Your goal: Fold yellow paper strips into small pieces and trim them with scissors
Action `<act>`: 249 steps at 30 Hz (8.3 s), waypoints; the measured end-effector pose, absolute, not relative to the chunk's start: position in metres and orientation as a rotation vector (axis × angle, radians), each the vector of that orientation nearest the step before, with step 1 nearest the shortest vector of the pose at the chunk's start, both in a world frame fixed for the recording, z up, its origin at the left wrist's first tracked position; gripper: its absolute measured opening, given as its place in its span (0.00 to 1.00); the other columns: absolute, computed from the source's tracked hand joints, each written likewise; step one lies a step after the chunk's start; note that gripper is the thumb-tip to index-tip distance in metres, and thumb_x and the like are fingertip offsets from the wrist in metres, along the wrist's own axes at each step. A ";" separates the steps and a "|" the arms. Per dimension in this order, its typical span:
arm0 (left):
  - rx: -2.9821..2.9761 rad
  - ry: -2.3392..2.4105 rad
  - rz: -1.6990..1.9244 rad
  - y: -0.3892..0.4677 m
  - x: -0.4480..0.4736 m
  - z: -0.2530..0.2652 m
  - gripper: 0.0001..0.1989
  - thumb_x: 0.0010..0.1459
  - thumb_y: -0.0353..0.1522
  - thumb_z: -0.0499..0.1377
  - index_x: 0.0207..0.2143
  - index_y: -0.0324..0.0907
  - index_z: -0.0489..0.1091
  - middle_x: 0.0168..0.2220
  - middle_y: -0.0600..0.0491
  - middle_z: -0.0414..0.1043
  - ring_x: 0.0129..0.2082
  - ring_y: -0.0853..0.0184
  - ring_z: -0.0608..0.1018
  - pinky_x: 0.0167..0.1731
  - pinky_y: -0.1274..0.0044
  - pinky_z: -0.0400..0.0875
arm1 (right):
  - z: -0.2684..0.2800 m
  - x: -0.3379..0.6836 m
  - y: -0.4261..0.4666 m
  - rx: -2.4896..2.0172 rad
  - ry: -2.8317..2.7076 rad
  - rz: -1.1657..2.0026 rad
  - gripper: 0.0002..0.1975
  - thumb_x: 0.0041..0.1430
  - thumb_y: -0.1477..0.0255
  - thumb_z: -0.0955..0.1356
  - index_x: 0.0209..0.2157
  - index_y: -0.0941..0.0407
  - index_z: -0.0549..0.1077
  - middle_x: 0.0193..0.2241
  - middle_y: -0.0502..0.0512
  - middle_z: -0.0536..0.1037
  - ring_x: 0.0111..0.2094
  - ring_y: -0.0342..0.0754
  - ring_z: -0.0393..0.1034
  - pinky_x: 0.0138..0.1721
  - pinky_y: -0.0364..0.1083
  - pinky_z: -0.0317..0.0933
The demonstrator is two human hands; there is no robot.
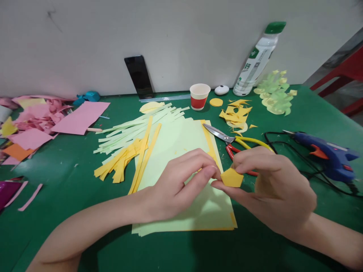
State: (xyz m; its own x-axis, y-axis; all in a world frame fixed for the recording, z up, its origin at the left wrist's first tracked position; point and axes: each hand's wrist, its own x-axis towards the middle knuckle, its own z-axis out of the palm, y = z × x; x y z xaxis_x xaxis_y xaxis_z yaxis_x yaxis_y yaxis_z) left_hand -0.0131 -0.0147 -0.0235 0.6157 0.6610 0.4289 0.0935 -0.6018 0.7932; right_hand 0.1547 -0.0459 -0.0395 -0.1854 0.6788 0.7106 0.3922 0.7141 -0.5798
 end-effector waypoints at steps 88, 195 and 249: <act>1.782 1.132 0.185 0.050 -0.047 -0.007 0.10 0.51 0.36 0.57 0.22 0.40 0.66 0.19 0.59 0.58 0.18 0.77 0.58 0.19 0.82 0.51 | -0.040 0.164 -0.014 -1.431 -1.475 1.376 0.13 0.53 0.63 0.66 0.34 0.58 0.74 0.14 0.44 0.60 0.15 0.37 0.50 0.17 0.40 0.45; 1.310 0.851 0.804 -0.003 -0.012 -0.027 0.06 0.50 0.29 0.61 0.23 0.38 0.68 0.20 0.60 0.68 0.17 0.78 0.71 0.18 0.86 0.66 | -0.021 0.153 -0.042 -1.215 -1.738 1.177 0.10 0.53 0.76 0.61 0.19 0.56 0.61 0.17 0.47 0.62 0.20 0.39 0.54 0.18 0.39 0.49; 1.674 0.664 0.842 0.000 -0.018 -0.028 0.08 0.60 0.27 0.51 0.32 0.40 0.69 0.32 0.54 0.71 0.33 0.73 0.73 0.34 0.83 0.69 | -0.030 0.159 -0.037 -1.271 -1.463 1.511 0.13 0.56 0.69 0.61 0.19 0.56 0.61 0.18 0.47 0.54 0.20 0.40 0.48 0.19 0.41 0.45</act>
